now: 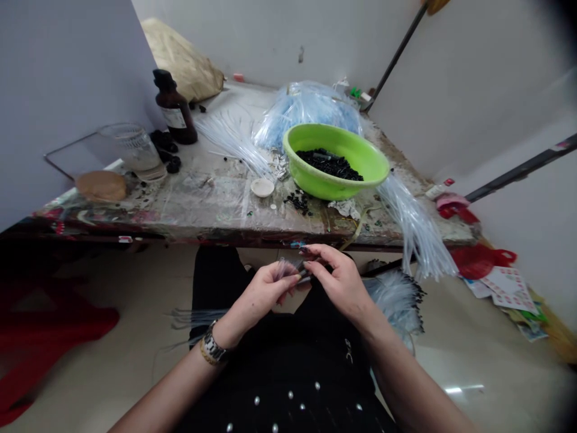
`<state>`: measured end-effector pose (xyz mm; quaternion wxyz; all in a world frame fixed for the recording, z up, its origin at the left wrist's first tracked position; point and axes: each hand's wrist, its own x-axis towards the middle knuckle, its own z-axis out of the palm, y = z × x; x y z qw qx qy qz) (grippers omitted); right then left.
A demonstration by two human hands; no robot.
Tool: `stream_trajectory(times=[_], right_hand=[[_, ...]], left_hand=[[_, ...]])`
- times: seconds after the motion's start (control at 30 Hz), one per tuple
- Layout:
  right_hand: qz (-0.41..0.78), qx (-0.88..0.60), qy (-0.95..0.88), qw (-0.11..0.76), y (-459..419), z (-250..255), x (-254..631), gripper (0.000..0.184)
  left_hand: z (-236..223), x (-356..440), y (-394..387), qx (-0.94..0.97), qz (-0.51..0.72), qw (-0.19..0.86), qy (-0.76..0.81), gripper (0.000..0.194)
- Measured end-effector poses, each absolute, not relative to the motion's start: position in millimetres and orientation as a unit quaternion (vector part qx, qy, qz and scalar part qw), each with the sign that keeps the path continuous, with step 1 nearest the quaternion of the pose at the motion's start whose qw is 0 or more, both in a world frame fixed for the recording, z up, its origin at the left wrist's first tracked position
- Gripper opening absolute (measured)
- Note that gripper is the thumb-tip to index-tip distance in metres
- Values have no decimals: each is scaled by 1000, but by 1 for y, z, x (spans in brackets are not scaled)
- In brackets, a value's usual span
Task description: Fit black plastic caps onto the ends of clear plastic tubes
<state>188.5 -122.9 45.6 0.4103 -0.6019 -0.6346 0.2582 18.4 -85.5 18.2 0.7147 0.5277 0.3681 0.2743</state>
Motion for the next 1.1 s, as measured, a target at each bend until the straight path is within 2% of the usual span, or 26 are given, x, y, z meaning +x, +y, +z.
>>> stream_trajectory(times=[0.13, 0.4, 0.57, 0.77, 1.1], right_hand=[[256, -593, -660, 384, -127, 53, 186, 9], [280, -603, -655, 361, -132, 50, 184, 11], [329, -611, -623, 361, -129, 44, 186, 11], [335, -612, -619, 362, -124, 36, 190, 10], [339, -603, -625, 361, -103, 28, 193, 16]], left_hand=[[23, 16, -93, 548, 267, 697, 377, 14], [17, 8, -96, 593, 233, 665, 389, 16], [11, 7, -95, 559, 239, 706, 363, 19], [-2, 14, -91, 508, 273, 742, 341, 29], [-15, 16, -78, 491, 304, 729, 367, 25]])
